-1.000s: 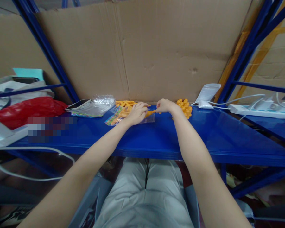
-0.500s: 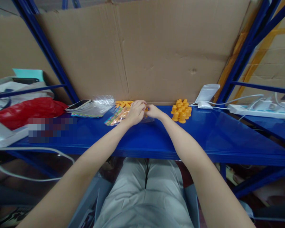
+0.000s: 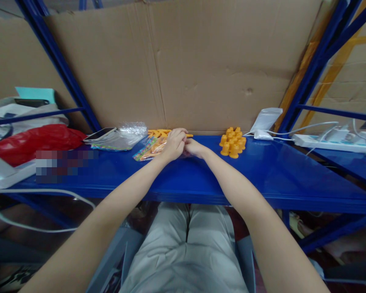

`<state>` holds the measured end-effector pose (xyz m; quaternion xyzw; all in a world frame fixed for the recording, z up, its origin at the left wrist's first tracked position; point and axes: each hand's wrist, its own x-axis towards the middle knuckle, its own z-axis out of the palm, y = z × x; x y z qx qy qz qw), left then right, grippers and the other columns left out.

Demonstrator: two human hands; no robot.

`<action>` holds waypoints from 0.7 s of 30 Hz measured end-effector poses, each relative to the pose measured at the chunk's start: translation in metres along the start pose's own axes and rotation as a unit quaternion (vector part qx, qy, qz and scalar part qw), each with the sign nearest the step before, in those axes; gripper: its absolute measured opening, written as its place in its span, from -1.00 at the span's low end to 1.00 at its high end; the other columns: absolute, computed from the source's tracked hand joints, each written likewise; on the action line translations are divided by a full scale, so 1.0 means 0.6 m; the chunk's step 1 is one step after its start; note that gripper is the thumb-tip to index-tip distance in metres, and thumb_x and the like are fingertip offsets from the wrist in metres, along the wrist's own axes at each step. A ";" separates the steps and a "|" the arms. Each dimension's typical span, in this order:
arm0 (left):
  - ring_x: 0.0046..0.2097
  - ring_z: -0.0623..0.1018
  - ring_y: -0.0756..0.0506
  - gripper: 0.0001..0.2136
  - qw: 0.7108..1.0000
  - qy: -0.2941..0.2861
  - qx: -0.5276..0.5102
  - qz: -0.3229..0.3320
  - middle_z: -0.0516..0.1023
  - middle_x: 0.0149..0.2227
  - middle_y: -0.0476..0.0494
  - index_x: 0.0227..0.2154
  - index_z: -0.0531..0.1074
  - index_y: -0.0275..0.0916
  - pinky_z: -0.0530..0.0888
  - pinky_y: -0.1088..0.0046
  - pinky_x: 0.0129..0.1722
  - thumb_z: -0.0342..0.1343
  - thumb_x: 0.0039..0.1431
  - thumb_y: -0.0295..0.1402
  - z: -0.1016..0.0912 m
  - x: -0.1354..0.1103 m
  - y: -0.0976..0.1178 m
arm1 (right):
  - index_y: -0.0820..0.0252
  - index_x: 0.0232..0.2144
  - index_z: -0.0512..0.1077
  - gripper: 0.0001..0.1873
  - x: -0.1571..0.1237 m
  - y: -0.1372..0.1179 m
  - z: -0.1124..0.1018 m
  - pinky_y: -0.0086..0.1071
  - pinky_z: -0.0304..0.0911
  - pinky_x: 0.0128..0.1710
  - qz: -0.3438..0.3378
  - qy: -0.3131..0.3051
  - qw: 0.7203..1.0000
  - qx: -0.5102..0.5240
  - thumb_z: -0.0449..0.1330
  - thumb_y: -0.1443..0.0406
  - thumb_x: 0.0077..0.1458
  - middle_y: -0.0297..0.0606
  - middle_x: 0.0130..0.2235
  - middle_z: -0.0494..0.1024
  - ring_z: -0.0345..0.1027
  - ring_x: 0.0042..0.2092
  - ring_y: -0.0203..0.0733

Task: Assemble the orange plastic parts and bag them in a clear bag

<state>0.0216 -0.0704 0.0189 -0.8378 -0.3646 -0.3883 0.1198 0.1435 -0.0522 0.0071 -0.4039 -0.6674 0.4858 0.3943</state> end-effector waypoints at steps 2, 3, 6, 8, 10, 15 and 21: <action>0.06 0.38 -0.18 -0.80 1.000 0.001 0.003 0.002 0.50 -0.02 -0.23 -0.36 0.35 -0.21 0.28 0.22 0.09 -0.15 0.11 -0.54 0.001 0.000 -0.001 | 0.14 -0.55 0.20 -0.79 0.004 0.001 0.003 -0.46 0.07 -0.57 -0.008 0.003 0.999 0.051 0.18 0.40 0.00 -0.47 -0.65 0.23 0.09 -0.60 -0.39; 0.05 0.38 -0.18 -0.80 1.000 0.002 0.004 0.003 0.50 -0.03 -0.23 -0.36 0.35 -0.21 0.28 0.23 0.09 -0.15 0.11 -0.54 0.002 0.000 -0.002 | 0.14 -0.55 0.20 -0.78 0.005 0.002 0.005 -0.47 0.07 -0.56 -0.012 0.004 0.998 0.069 0.20 0.38 0.01 -0.47 -0.64 0.23 0.09 -0.60 -0.39; 0.04 0.39 -0.18 -0.81 1.000 0.009 0.008 0.006 0.50 -0.03 -0.22 -0.37 0.34 -0.21 0.29 0.22 0.08 -0.15 0.10 -0.54 0.005 0.001 -0.003 | 0.15 -0.55 0.21 -0.75 0.009 0.004 0.007 -0.50 0.06 -0.57 -0.014 0.002 0.995 0.099 0.24 0.37 0.01 -0.49 -0.64 0.23 0.10 -0.60 -0.42; 0.03 0.39 -0.17 -0.82 1.000 0.013 0.011 0.009 0.50 -0.04 -0.22 -0.38 0.34 -0.21 0.30 0.23 0.07 -0.15 0.08 -0.55 0.006 0.001 -0.004 | 0.15 -0.55 0.21 -0.75 0.010 0.007 0.009 -0.51 0.07 -0.57 -0.005 0.006 0.994 0.110 0.24 0.39 0.01 -0.50 -0.65 0.22 0.11 -0.60 -0.41; 0.02 0.40 -0.17 -0.82 1.000 0.015 0.013 0.012 0.50 -0.04 -0.22 -0.38 0.34 -0.21 0.30 0.23 0.06 -0.14 0.08 -0.55 0.006 0.001 -0.005 | 0.15 -0.54 0.22 -0.77 0.009 0.008 0.012 -0.51 0.09 -0.56 0.005 0.014 0.993 0.118 0.22 0.41 0.02 -0.50 -0.67 0.22 0.12 -0.60 -0.40; 0.02 0.41 -0.17 -0.80 1.000 0.009 0.018 0.011 0.51 -0.05 -0.23 -0.36 0.36 -0.22 0.31 0.23 0.06 -0.15 0.09 -0.54 0.006 0.000 -0.003 | 0.16 -0.46 0.34 -0.88 0.004 0.003 0.022 -0.52 0.10 -0.60 -0.007 0.016 0.998 0.065 0.22 0.42 0.01 -0.48 -0.69 0.27 0.09 -0.63 -0.40; 0.12 0.38 -0.18 -0.76 1.000 -0.003 0.025 -0.005 0.47 0.05 -0.23 -0.26 0.38 -0.22 0.27 0.21 0.15 -0.11 0.06 -0.54 0.002 0.004 -0.010 | 0.18 -0.36 0.40 -0.83 -0.004 -0.007 0.020 -0.51 0.22 -0.57 -0.011 -0.023 1.000 -0.013 0.29 0.41 -0.04 -0.41 -0.61 0.44 0.21 -0.60 -0.39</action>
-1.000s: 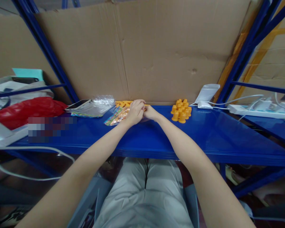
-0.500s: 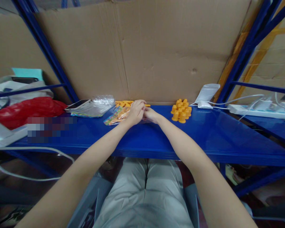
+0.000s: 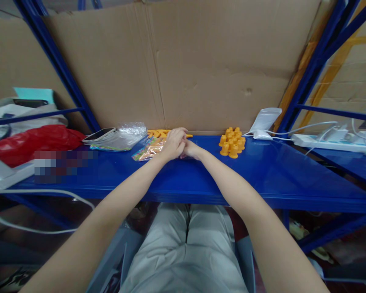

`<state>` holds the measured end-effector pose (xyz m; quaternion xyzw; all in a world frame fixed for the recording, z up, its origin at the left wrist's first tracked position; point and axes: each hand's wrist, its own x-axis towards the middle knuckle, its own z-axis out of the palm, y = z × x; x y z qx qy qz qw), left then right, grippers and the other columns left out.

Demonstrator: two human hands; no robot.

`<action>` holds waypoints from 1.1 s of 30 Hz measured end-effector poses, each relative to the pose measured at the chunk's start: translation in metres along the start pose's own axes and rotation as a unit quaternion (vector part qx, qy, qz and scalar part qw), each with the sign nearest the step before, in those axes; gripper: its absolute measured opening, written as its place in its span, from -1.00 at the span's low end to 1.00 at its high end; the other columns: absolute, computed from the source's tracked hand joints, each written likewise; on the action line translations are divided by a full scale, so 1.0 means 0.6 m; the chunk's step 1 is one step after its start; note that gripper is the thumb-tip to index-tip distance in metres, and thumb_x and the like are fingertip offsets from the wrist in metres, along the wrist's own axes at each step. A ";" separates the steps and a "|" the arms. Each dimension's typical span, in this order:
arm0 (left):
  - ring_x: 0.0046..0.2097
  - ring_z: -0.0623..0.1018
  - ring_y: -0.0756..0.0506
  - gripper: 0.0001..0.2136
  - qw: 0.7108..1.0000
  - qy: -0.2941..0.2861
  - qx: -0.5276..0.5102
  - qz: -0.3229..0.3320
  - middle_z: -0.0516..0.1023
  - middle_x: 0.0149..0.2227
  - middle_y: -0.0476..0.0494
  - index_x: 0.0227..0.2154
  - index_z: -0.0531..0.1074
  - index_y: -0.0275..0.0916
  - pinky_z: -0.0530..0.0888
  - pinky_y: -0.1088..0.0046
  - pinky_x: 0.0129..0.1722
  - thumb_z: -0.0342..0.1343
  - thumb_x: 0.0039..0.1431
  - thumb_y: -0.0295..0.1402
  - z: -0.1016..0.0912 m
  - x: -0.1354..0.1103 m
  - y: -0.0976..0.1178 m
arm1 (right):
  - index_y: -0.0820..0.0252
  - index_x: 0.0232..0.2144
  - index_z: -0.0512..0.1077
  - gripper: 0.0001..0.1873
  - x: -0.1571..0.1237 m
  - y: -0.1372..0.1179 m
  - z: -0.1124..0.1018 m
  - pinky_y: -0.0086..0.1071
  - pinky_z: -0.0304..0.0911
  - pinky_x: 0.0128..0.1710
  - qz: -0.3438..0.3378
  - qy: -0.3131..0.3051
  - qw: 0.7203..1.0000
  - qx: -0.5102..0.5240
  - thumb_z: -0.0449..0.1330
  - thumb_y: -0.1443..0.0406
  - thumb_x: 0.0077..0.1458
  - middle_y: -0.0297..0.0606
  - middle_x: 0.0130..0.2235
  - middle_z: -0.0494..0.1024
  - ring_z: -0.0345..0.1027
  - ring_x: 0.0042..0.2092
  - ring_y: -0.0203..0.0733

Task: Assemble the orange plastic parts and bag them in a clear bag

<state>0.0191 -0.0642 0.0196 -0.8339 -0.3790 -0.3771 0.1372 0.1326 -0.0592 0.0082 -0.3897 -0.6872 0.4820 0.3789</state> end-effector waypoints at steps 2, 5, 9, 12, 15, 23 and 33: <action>0.17 0.36 -0.19 -0.70 0.999 0.029 0.006 -0.037 0.45 0.10 -0.23 -0.16 0.37 -0.23 0.24 0.19 0.19 -0.11 0.06 -0.55 -0.009 0.003 -0.015 | 0.17 -0.39 0.37 -0.80 0.001 0.001 -0.004 -0.51 0.26 -0.53 0.004 -0.018 1.000 -0.021 0.30 0.46 -0.07 -0.39 -0.58 0.47 0.31 -0.55 -0.36; 0.17 0.37 -0.21 -0.66 0.988 0.060 0.034 -0.138 0.46 0.07 -0.26 -0.06 0.35 -0.24 0.25 0.16 0.20 -0.11 0.10 -0.53 -0.025 0.004 -0.046 | 0.18 -0.46 0.34 -0.78 0.004 0.005 -0.009 -0.50 0.26 -0.51 0.024 -0.025 0.998 -0.047 0.25 0.54 -0.08 -0.38 -0.58 0.48 0.34 -0.53 -0.35; 0.20 0.36 -0.25 -0.63 0.962 0.011 0.082 -0.261 0.44 0.11 -0.34 0.01 0.33 -0.30 0.24 0.12 0.24 -0.08 0.13 -0.48 -0.032 -0.003 -0.079 | 0.21 -0.49 0.35 -0.81 0.005 0.002 -0.015 -0.51 0.21 -0.52 0.059 -0.033 0.998 -0.020 0.14 0.56 -0.02 -0.35 -0.59 0.48 0.31 -0.57 -0.36; 0.27 0.31 -0.24 -0.58 0.947 -0.048 0.101 -0.301 0.39 0.19 -0.36 0.10 0.30 -0.32 0.17 0.09 0.30 -0.10 0.17 -0.44 -0.024 -0.011 -0.088 | 0.22 -0.46 0.36 -0.83 0.004 -0.005 -0.025 -0.47 0.24 -0.51 0.099 -0.055 0.992 0.062 0.04 0.49 0.07 -0.28 -0.58 0.49 0.34 -0.56 -0.31; 0.30 0.28 -0.22 -0.56 0.940 -0.102 0.110 -0.308 0.36 0.23 -0.33 0.16 0.28 -0.31 0.17 0.12 0.31 -0.14 0.22 -0.38 -0.015 -0.015 -0.089 | 0.22 -0.45 0.37 -0.80 0.001 -0.010 -0.039 -0.41 0.33 -0.43 0.124 -0.093 0.980 0.126 -0.03 0.39 0.12 -0.17 -0.53 0.53 0.43 -0.48 -0.21; 0.28 0.32 -0.27 -0.51 0.921 -0.176 0.120 -0.326 0.36 0.24 -0.37 0.18 0.30 -0.36 0.26 0.16 0.26 -0.16 0.24 -0.30 -0.012 -0.013 -0.091 | 0.25 -0.43 0.41 -0.74 0.002 -0.012 -0.044 -0.41 0.35 -0.34 0.142 -0.094 0.980 0.101 -0.06 0.36 0.16 -0.11 -0.49 0.57 0.48 -0.41 -0.19; 0.21 0.41 -0.25 -0.60 0.942 -0.093 0.110 -0.302 0.50 0.12 -0.33 0.09 0.39 -0.26 0.31 0.12 0.21 -0.13 0.25 -0.35 -0.007 -0.013 -0.088 | 0.20 -0.41 0.42 -0.90 -0.005 -0.020 -0.030 -0.39 0.30 -0.26 0.108 -0.052 0.987 0.108 0.09 0.38 0.05 -0.26 -0.43 0.58 0.45 -0.39 -0.25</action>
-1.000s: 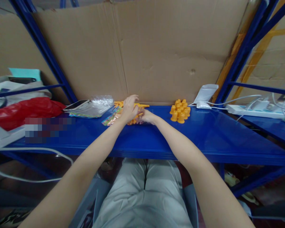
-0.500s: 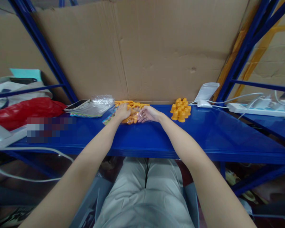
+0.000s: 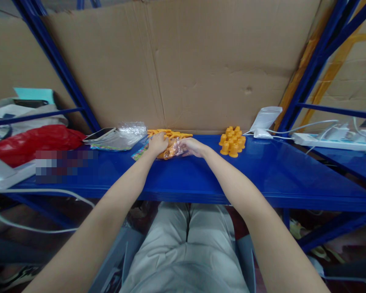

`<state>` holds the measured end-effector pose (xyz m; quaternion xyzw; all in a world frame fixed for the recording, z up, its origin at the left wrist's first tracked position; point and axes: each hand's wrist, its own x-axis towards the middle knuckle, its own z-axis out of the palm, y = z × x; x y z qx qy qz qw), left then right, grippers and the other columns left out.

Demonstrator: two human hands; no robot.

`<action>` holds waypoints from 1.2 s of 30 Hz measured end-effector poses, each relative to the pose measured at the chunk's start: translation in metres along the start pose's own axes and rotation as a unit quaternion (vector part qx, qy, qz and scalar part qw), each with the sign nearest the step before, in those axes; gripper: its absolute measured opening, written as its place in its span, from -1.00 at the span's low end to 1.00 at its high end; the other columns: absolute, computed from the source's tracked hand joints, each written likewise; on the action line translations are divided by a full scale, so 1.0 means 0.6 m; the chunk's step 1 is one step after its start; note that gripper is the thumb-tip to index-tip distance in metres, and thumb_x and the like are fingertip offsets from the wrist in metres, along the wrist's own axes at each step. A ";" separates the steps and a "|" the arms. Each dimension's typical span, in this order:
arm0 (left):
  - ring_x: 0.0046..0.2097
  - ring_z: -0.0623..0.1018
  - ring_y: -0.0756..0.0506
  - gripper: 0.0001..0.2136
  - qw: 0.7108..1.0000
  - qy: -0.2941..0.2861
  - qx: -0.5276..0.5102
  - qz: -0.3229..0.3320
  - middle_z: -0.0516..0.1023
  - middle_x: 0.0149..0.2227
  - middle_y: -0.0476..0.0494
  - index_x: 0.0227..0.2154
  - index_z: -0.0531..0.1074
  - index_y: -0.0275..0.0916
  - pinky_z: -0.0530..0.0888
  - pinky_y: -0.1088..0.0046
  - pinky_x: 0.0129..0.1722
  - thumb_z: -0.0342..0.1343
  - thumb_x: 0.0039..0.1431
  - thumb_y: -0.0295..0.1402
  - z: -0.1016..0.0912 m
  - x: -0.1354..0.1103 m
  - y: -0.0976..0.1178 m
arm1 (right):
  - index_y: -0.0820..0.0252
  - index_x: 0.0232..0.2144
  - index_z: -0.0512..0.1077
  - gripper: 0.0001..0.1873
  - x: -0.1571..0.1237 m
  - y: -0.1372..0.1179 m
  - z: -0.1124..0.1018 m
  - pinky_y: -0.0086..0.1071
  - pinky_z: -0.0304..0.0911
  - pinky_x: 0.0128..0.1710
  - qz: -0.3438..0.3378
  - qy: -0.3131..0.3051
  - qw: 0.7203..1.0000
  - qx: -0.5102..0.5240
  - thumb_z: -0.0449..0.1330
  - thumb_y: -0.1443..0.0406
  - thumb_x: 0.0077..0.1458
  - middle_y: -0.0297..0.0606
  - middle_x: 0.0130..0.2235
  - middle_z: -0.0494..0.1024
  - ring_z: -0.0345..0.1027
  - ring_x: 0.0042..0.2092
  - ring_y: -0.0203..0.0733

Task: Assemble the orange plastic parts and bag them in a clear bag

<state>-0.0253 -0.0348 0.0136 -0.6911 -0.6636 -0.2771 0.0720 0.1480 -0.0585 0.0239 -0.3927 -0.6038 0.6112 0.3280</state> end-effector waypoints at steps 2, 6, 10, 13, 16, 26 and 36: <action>0.18 0.45 -0.26 -0.62 1.000 0.008 -0.006 0.013 0.52 0.08 -0.36 0.05 0.41 -0.30 0.34 0.14 0.18 -0.14 0.25 -0.36 0.000 0.000 0.002 | 0.20 -0.41 0.43 -0.83 -0.001 -0.001 -0.001 -0.34 0.29 -0.23 -0.003 -0.010 1.000 0.010 0.04 0.31 0.12 -0.23 -0.41 0.58 0.45 -0.36 -0.22; 0.15 0.47 -0.27 -0.63 1.000 0.010 -0.011 0.016 0.52 0.06 -0.40 0.02 0.42 -0.35 0.35 0.17 0.16 -0.16 0.28 -0.37 -0.002 0.000 0.007 | 0.19 -0.39 0.44 -0.58 -0.004 -0.005 0.001 -0.29 0.30 -0.19 -0.004 -0.037 0.999 0.003 -0.06 0.06 0.26 -0.21 -0.38 0.60 0.46 -0.32 -0.18; 0.16 0.47 -0.23 -0.65 0.999 0.013 -0.027 0.016 0.52 0.07 -0.38 0.02 0.42 -0.33 0.35 0.22 0.16 -0.13 0.27 -0.39 -0.003 -0.002 0.010 | 0.16 -0.39 0.45 -0.64 -0.008 -0.004 0.015 -0.43 0.29 -0.32 -0.028 -0.023 0.999 -0.040 0.13 0.01 0.21 -0.28 -0.39 0.58 0.43 -0.39 -0.28; 0.17 0.46 -0.23 -0.65 0.999 0.017 -0.034 0.015 0.52 0.06 -0.38 0.01 0.43 -0.33 0.35 0.23 0.16 -0.13 0.27 -0.40 -0.003 -0.002 0.013 | 0.18 -0.47 0.40 -0.78 -0.005 0.002 0.029 -0.50 0.25 -0.44 -0.055 0.020 0.995 -0.080 0.28 0.20 0.14 -0.36 -0.49 0.51 0.36 -0.49 -0.37; 0.17 0.46 -0.20 -0.66 0.999 0.016 -0.040 0.017 0.53 0.06 -0.36 0.01 0.44 -0.34 0.35 0.28 0.16 -0.13 0.27 -0.41 -0.002 0.000 0.015 | 0.20 -0.52 0.37 -0.78 -0.002 0.007 0.038 -0.53 0.21 -0.49 -0.072 0.044 0.992 -0.098 0.30 0.33 0.10 -0.41 -0.55 0.45 0.31 -0.53 -0.41; 0.15 0.48 -0.17 -0.66 0.997 0.030 -0.064 0.015 0.54 0.06 -0.34 0.03 0.42 -0.32 0.36 0.31 0.15 -0.13 0.28 -0.41 -0.009 0.003 0.016 | 0.18 -0.45 0.44 -0.83 0.003 0.007 0.041 -0.51 0.24 -0.46 -0.051 0.083 0.995 -0.032 0.28 0.51 -0.07 -0.40 -0.53 0.52 0.37 -0.51 -0.39; 0.09 0.52 -0.18 -0.67 0.997 0.056 -0.059 0.010 0.58 0.00 -0.31 -0.03 0.44 -0.29 0.39 0.30 0.10 -0.15 0.28 -0.39 -0.008 0.003 0.016 | 0.07 -0.26 0.54 -0.71 0.005 0.004 0.037 -0.37 0.29 -0.14 -0.028 0.044 0.998 0.024 0.31 0.48 -0.05 -0.41 -0.35 0.60 0.43 -0.34 -0.37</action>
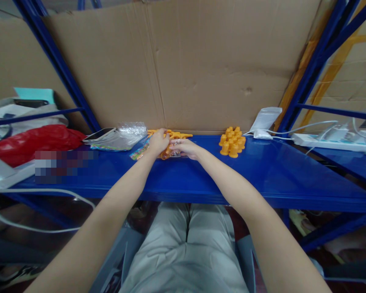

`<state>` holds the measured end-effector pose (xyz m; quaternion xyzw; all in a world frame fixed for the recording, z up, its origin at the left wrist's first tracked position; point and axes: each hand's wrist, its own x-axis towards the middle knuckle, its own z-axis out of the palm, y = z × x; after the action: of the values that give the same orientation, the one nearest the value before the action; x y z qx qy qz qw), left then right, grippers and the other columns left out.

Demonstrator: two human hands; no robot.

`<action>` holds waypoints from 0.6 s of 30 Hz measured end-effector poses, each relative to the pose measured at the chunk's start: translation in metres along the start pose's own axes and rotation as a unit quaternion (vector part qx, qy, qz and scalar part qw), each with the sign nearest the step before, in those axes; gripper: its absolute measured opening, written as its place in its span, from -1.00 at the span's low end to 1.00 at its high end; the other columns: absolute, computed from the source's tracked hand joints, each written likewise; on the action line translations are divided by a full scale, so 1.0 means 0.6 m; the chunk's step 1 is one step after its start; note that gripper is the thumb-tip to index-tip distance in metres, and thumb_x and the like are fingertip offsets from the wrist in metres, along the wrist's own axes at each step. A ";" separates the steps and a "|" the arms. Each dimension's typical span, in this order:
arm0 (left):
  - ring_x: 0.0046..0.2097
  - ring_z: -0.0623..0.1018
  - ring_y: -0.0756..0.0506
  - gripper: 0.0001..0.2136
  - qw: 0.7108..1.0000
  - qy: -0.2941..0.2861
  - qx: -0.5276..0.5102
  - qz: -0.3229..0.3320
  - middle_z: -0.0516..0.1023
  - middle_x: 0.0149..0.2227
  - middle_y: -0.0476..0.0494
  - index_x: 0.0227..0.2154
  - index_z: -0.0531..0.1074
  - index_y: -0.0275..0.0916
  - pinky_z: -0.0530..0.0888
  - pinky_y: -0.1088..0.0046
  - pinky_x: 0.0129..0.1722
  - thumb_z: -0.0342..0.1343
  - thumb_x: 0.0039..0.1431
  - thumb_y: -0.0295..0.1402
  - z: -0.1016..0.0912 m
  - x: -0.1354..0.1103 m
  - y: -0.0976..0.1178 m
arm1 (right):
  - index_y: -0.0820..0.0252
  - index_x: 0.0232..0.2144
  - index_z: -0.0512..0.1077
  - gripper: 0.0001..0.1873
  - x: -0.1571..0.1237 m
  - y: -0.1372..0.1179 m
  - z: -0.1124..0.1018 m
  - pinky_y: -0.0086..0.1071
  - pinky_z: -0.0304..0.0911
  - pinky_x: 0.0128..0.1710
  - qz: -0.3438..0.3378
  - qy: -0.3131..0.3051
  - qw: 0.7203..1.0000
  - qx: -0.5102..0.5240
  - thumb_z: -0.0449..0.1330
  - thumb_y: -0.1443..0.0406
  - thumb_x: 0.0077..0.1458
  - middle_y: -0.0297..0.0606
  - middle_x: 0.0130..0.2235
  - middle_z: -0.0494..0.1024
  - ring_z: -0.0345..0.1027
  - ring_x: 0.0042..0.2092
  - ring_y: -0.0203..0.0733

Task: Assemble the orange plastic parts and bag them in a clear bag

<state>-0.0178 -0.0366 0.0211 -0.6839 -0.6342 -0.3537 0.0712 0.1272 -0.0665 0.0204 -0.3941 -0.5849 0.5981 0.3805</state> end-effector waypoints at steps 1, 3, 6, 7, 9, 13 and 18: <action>0.08 0.52 -0.18 -0.67 1.000 -0.002 0.000 -0.001 0.58 0.00 -0.32 -0.03 0.44 -0.29 0.39 0.29 0.10 -0.15 0.28 -0.39 0.000 0.000 0.000 | 0.07 -0.25 0.55 -0.72 0.000 0.000 0.000 -0.37 0.29 -0.12 0.002 -0.002 1.000 0.002 0.31 0.47 -0.04 -0.41 -0.34 0.61 0.43 -0.33 -0.37; 0.07 0.53 -0.18 -0.67 1.000 -0.002 0.002 -0.002 0.59 -0.01 -0.32 -0.04 0.44 -0.29 0.40 0.30 0.09 -0.16 0.28 -0.39 -0.002 0.000 0.001 | 0.08 -0.25 0.55 -0.75 -0.001 -0.001 -0.001 -0.38 0.29 -0.13 0.002 -0.009 1.000 0.007 0.31 0.46 -0.01 -0.40 -0.35 0.61 0.43 -0.33 -0.37; 0.08 0.52 -0.19 -0.67 1.000 0.011 0.009 -0.001 0.58 -0.01 -0.32 -0.03 0.43 -0.29 0.39 0.30 0.08 -0.17 0.29 -0.38 -0.007 0.000 0.001 | 0.10 -0.27 0.55 -0.79 -0.002 -0.004 -0.001 -0.39 0.32 -0.16 -0.003 -0.012 1.000 0.019 0.31 0.44 0.01 -0.38 -0.37 0.60 0.44 -0.34 -0.36; 0.08 0.52 -0.19 -0.67 1.000 0.017 0.012 0.000 0.57 0.00 -0.33 -0.03 0.42 -0.29 0.39 0.29 0.08 -0.18 0.30 -0.37 -0.010 0.000 0.001 | 0.10 -0.28 0.55 -0.80 -0.003 -0.004 -0.001 -0.39 0.33 -0.16 -0.003 -0.010 1.000 0.023 0.32 0.44 0.01 -0.38 -0.38 0.60 0.44 -0.35 -0.36; 0.09 0.51 -0.20 -0.66 1.000 0.024 0.018 -0.001 0.56 0.01 -0.34 -0.01 0.41 -0.30 0.39 0.28 0.08 -0.19 0.31 -0.36 -0.013 -0.001 0.001 | 0.11 -0.27 0.55 -0.80 -0.003 -0.004 0.001 -0.40 0.35 -0.16 -0.001 -0.003 0.999 0.032 0.32 0.43 0.00 -0.38 -0.38 0.60 0.44 -0.37 -0.37; 0.09 0.51 -0.21 -0.66 1.000 0.010 0.020 0.001 0.56 0.01 -0.34 -0.01 0.41 -0.29 0.38 0.27 0.09 -0.18 0.32 -0.35 -0.014 -0.002 0.001 | 0.14 -0.28 0.53 -0.79 -0.002 0.000 0.006 -0.41 0.39 -0.16 -0.003 -0.016 0.999 0.028 0.33 0.44 -0.01 -0.37 -0.37 0.60 0.46 -0.37 -0.37; 0.10 0.51 -0.19 -0.65 0.999 -0.021 0.024 0.015 0.55 0.02 -0.36 0.01 0.41 -0.33 0.36 0.32 0.11 -0.19 0.33 -0.34 -0.009 -0.004 -0.001 | 0.20 -0.38 0.50 -0.82 -0.001 0.008 0.010 -0.44 0.39 -0.14 -0.030 -0.053 0.998 0.010 0.27 0.54 -0.02 -0.35 -0.39 0.60 0.48 -0.34 -0.36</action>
<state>-0.0201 -0.0410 0.0236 -0.6985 -0.6335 -0.3231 0.0795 0.1218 -0.0697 0.0160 -0.3398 -0.6097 0.6124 0.3711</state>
